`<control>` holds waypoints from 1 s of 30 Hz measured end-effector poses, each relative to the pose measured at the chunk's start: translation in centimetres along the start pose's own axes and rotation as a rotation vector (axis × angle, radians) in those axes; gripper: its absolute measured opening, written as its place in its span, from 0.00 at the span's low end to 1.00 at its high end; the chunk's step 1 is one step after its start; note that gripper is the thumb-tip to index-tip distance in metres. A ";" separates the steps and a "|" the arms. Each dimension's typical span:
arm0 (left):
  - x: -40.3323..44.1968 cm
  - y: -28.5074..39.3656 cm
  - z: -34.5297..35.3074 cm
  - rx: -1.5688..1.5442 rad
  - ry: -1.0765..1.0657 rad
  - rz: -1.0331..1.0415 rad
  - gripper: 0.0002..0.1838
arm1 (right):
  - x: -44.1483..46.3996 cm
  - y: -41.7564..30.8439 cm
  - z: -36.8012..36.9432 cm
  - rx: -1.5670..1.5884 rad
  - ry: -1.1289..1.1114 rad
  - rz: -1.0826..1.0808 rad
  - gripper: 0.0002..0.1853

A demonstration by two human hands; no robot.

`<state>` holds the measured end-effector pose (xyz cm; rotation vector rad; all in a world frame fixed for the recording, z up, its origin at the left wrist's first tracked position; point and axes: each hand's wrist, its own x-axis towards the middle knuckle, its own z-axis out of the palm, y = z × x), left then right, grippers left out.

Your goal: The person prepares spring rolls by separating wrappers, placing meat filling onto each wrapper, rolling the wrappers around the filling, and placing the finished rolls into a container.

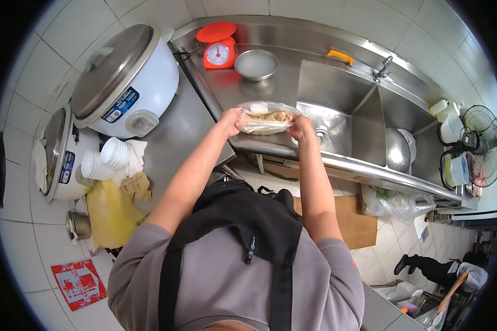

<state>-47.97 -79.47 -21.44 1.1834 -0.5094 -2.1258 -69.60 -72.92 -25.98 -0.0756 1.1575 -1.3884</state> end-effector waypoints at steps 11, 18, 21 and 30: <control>4.4 -1.6 0.3 0.043 -0.158 -0.145 0.15 | 2.8 3.3 2.3 -0.024 -0.284 0.288 0.15; -3.5 1.8 3.2 -0.182 -0.357 -0.062 0.10 | -5.3 -2.6 0.5 0.464 -0.481 0.099 0.07; -9.1 2.5 7.2 -0.230 -0.322 0.060 0.09 | -12.3 -6.5 2.0 0.392 -0.513 -0.059 0.08; -20.2 4.0 11.7 0.145 -0.130 0.705 0.13 | -24.4 -10.8 3.1 0.523 -0.358 -0.505 0.18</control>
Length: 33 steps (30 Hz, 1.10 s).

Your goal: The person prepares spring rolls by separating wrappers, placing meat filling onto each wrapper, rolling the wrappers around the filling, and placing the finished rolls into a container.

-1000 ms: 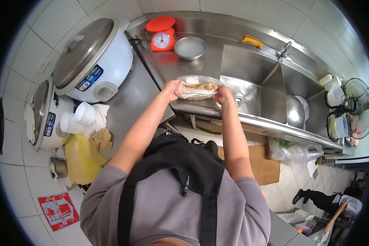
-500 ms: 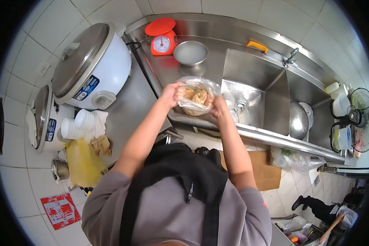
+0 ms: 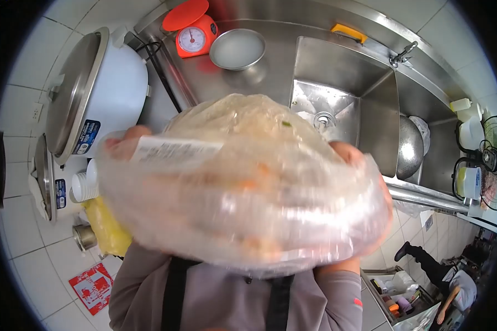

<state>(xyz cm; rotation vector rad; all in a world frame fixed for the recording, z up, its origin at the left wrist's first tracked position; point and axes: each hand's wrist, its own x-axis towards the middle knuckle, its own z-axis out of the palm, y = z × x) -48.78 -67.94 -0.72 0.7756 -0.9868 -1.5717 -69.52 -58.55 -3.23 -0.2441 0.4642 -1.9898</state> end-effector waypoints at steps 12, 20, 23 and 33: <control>2.1 0.2 1.4 -0.159 0.139 -0.138 0.19 | 3.7 1.9 -1.3 -0.079 -0.078 0.147 0.15; 10.8 -15.2 -11.5 -0.507 -0.192 -0.600 0.13 | 14.7 12.5 -15.1 -0.022 -0.217 0.735 0.14; 10.8 -17.0 -11.9 -0.337 0.011 -0.598 0.10 | 14.2 12.8 -13.4 -0.762 0.151 0.545 0.09; 11.1 -14.9 -11.3 1.431 -0.241 0.011 0.31 | 17.4 11.7 -13.7 -2.111 -0.532 -0.194 0.15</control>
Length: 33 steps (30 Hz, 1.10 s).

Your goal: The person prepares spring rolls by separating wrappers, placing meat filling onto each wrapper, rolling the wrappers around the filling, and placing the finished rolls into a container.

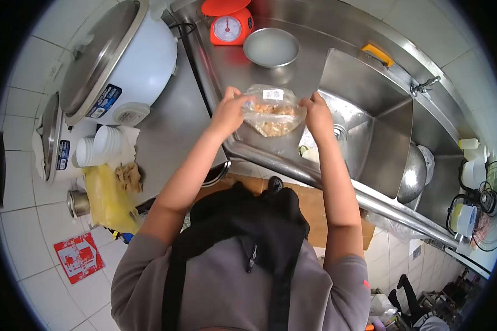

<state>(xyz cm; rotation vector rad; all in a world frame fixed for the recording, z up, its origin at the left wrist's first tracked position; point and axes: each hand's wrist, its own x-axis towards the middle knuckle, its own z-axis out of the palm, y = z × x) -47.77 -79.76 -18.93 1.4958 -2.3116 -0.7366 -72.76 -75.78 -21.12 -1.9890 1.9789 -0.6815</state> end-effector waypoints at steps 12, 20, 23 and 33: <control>-0.9 1.3 3.2 0.030 -0.272 -0.207 0.59 | -1.2 0.8 2.0 0.072 -0.385 0.104 0.35; 2.0 -4.1 -1.4 -0.421 -0.174 -0.069 0.34 | 2.1 4.6 -4.5 0.459 -0.326 0.033 0.29; 5.8 -7.8 -3.8 -0.354 0.110 -0.193 0.30 | 8.4 4.9 -2.9 0.720 -0.199 0.273 0.21; 25.9 -9.8 -5.7 0.026 0.547 -0.392 0.60 | 18.3 3.4 5.0 0.637 0.021 0.571 0.21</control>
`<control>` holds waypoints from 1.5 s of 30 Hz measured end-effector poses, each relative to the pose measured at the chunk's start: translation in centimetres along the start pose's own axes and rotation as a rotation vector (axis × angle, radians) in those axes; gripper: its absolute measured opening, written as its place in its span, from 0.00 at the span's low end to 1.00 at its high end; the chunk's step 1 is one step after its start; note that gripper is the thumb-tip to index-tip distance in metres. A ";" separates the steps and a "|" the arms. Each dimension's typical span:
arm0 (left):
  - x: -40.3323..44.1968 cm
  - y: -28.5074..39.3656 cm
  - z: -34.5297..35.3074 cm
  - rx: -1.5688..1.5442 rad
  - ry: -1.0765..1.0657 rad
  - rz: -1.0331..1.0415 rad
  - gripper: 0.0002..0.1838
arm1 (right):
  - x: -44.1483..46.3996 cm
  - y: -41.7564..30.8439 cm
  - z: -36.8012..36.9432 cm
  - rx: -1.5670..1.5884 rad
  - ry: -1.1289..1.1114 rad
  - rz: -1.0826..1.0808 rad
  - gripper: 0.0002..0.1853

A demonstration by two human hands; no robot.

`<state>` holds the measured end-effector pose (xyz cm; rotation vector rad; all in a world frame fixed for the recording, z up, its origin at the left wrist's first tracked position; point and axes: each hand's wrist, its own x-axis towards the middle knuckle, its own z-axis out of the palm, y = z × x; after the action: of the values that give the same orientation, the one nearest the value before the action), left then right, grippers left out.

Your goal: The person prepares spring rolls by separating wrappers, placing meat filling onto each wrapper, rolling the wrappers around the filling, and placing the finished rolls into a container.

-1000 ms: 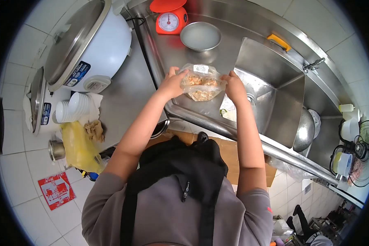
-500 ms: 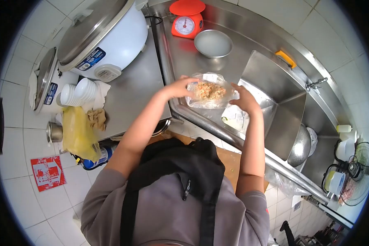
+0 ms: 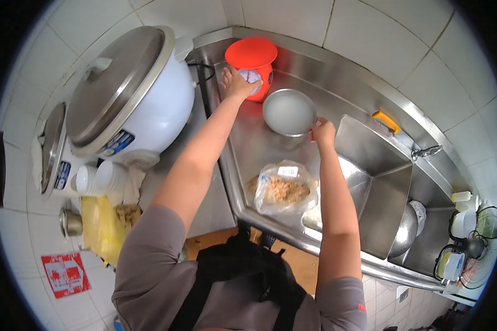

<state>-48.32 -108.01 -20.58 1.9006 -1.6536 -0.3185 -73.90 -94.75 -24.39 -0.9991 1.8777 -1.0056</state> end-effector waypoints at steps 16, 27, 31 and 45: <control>-1.0 2.3 2.7 0.098 0.068 -0.099 0.52 | -0.3 0.0 -3.9 0.078 -0.026 0.024 0.18; -11.3 2.1 0.3 0.150 0.103 -0.135 0.48 | 2.1 1.8 -6.6 -0.619 0.126 -0.349 0.13; -12.5 2.3 0.4 0.137 0.104 -0.156 0.49 | 1.2 -7.3 0.0 -0.391 0.126 -0.541 0.19; -12.9 2.5 -0.2 0.100 0.018 -0.183 0.49 | 3.6 -15.0 3.5 -0.793 0.353 -0.583 0.14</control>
<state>-52.82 -95.69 -21.55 2.1292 -1.5120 -0.2948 -68.13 -104.63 -13.50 -2.0235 2.4126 -0.7657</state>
